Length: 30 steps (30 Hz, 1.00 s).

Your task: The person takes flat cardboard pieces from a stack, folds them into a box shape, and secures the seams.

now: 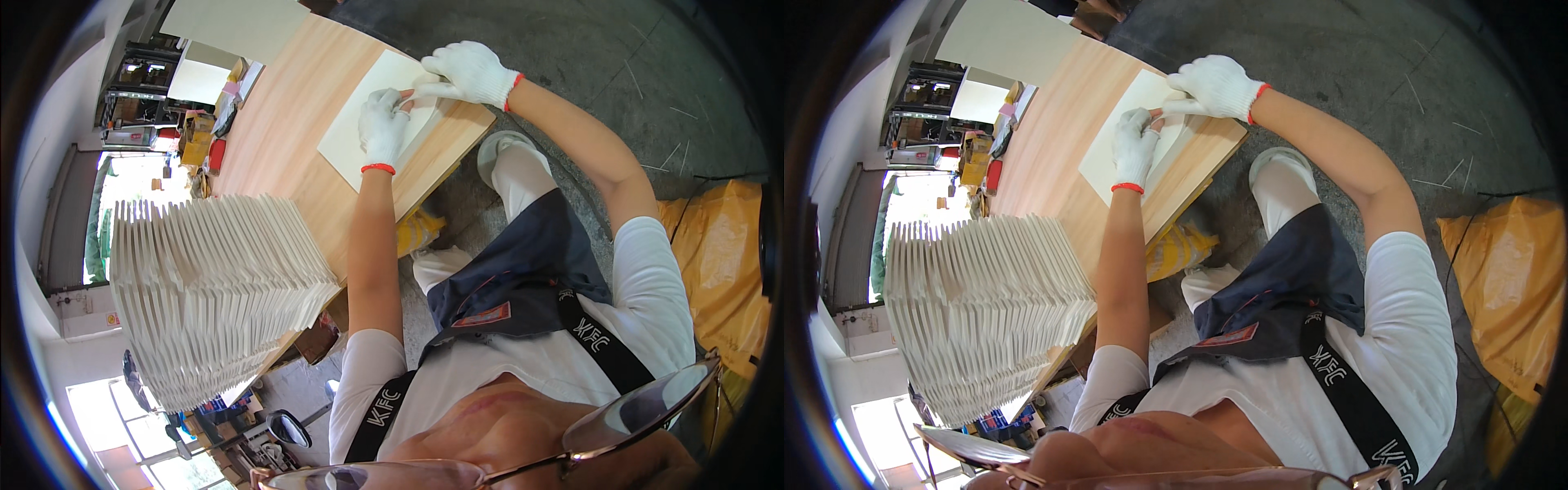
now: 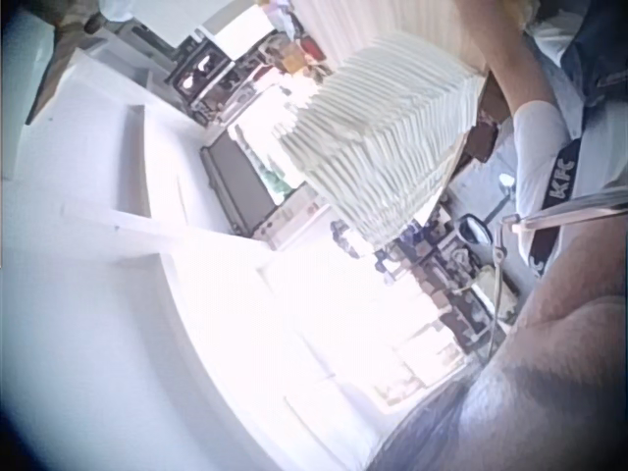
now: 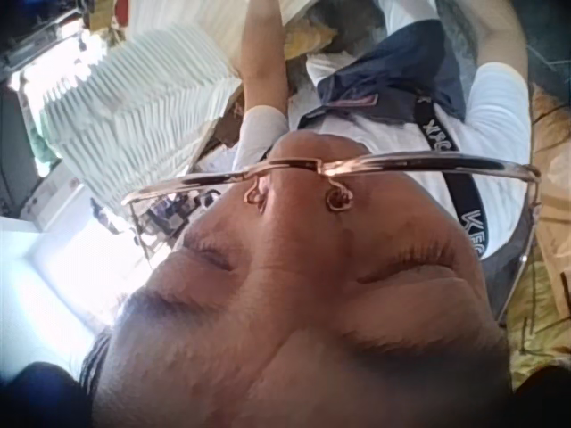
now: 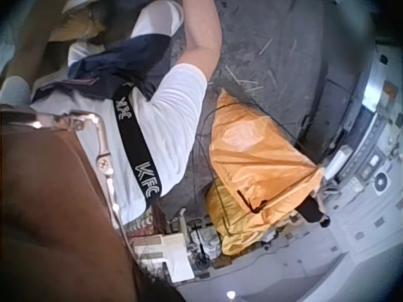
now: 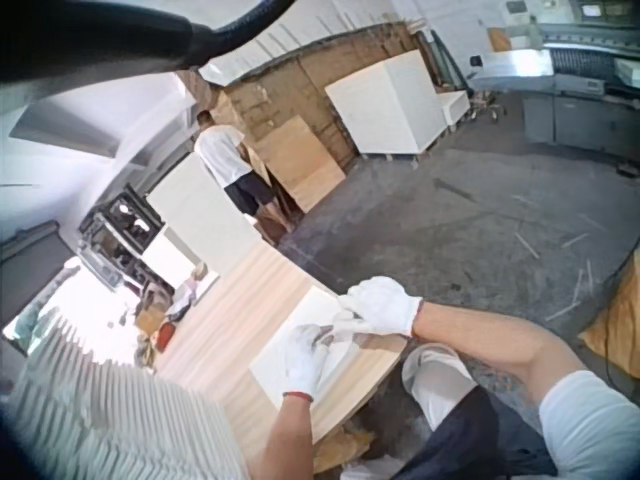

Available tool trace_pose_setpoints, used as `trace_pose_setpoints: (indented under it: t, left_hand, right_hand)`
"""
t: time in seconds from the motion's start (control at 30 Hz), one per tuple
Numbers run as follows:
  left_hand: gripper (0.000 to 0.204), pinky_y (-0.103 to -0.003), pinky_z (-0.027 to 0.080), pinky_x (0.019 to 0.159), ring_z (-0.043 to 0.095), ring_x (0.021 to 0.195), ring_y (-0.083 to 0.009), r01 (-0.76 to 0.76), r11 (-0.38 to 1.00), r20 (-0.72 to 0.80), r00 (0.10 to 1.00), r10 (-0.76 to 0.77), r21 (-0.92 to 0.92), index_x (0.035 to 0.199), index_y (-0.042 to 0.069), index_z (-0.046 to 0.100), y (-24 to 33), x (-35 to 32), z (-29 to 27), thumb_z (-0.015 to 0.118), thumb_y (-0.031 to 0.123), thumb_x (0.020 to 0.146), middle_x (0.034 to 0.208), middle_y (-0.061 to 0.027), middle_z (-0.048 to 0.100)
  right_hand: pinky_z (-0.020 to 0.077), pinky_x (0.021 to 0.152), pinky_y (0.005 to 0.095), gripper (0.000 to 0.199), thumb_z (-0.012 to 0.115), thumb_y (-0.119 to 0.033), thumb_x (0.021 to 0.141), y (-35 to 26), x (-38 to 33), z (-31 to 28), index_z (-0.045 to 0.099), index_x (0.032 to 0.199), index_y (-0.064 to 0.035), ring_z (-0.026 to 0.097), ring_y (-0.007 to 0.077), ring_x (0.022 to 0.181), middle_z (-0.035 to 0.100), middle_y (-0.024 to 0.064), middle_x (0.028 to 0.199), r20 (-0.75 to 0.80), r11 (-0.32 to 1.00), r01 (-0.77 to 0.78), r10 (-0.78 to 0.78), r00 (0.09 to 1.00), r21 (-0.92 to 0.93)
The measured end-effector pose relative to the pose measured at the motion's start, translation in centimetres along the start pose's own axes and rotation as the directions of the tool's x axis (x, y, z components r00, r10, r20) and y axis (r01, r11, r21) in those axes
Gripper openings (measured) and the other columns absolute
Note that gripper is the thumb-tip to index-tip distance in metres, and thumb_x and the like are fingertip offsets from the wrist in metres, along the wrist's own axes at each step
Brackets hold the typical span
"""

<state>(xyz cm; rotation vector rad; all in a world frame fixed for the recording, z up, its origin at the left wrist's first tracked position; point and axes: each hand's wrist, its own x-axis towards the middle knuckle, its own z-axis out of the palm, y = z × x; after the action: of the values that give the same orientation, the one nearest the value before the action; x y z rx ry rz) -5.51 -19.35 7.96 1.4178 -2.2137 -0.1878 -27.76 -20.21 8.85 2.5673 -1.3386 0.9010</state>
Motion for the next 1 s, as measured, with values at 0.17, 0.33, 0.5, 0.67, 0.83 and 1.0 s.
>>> trace_pose_setpoints:
  t: [0.17, 0.33, 0.5, 0.67, 0.83, 1.0]
  left_hand:
    - [0.03, -0.034, 0.048, 0.084, 0.062, 0.094, -0.0241, 0.081, 0.955, 0.053, 0.996, -0.069, -0.286, 0.116, 0.012, 0.066, -1.2, -0.3, 0.8, 0.061, 0.008, 0.086, 0.104, -0.011, 0.067]
    - [0.03, -0.031, 0.047, 0.088, 0.063, 0.098, -0.0195, 0.148, 0.872, 0.137, 0.986, -0.094, -0.466, 0.119, 0.006, 0.063, 0.0, -0.6, -0.2, 0.059, 0.008, 0.089, 0.112, -0.0114, 0.067]
    - [0.037, -0.031, 0.046, 0.093, 0.061, 0.109, -0.0211, 0.159, 0.841, 0.131, 0.986, -0.106, -0.518, 0.121, 0.004, 0.061, -0.5, -0.9, 0.5, 0.069, 0.01, 0.085, 0.116, -0.0114, 0.066]
    - [0.04, -0.032, 0.045, 0.095, 0.06, 0.114, -0.0223, 0.131, 0.812, 0.129, 0.989, -0.069, -0.569, 0.122, 0.005, 0.061, -0.5, -0.7, 0.4, 0.071, 0.012, 0.084, 0.119, -0.0126, 0.065]
    - [0.034, -0.032, 0.045, 0.094, 0.061, 0.112, -0.0219, 0.104, 0.758, 0.017, 0.992, -0.122, -0.644, 0.122, 0.008, 0.062, 0.1, -0.8, 0.3, 0.064, 0.013, 0.089, 0.118, -0.0131, 0.066]
    - [0.034, -0.029, 0.047, 0.089, 0.064, 0.105, -0.0201, -0.043, 0.944, -0.017, 0.999, 0.039, -0.327, 0.121, 0.011, 0.062, -0.3, -0.9, 0.1, 0.067, 0.015, 0.087, 0.115, -0.0106, 0.067]
  right_hand:
    - [0.0468, 0.067, 0.042, 0.047, 0.047, -0.055, 0.093, -1.7, 2.0, 1.5, 0.054, 0.087, -0.0092, 0.063, 0.0341, 0.073, 0.064, 0.0136, 0.072, 0.142, 0.798, -0.301, 0.266, 0.953, 0.523]
    - [0.0448, 0.07, 0.0416, 0.04, 0.043, -0.049, 0.096, -1.9, 0.8, 3.3, 0.055, 0.097, -0.0113, 0.06, 0.0364, 0.078, 0.06, 0.0138, 0.08, 0.155, 0.635, -0.436, 0.449, 0.88, 0.638]
    - [0.0452, 0.074, 0.0433, 0.035, 0.041, -0.044, 0.098, -1.7, 0.5, 4.2, 0.055, 0.105, -0.0132, 0.06, 0.0364, 0.087, 0.06, 0.014, 0.09, 0.119, 0.683, -0.409, 0.43, 0.895, 0.605]
    - [0.0457, 0.074, 0.0427, 0.034, 0.04, -0.042, 0.098, -1.1, 0.2, 5.4, 0.055, 0.106, -0.0131, 0.061, 0.0353, 0.087, 0.06, 0.0139, 0.09, 0.012, 0.748, -0.319, 0.384, 0.923, 0.582]
    - [0.0456, 0.072, 0.0463, 0.035, 0.04, -0.047, 0.097, -2.1, 0.2, 4.0, 0.052, 0.1, -0.0141, 0.062, 0.0377, 0.083, 0.063, 0.0154, 0.085, 0.025, 0.736, -0.337, 0.4, 0.916, 0.588]
    - [0.0461, 0.072, 0.0451, 0.031, 0.04, -0.043, 0.098, -1.9, 0.4, 4.3, 0.053, 0.105, -0.0149, 0.062, 0.0355, 0.083, 0.061, 0.0126, 0.09, 0.116, 0.702, -0.425, 0.444, 0.889, 0.571]
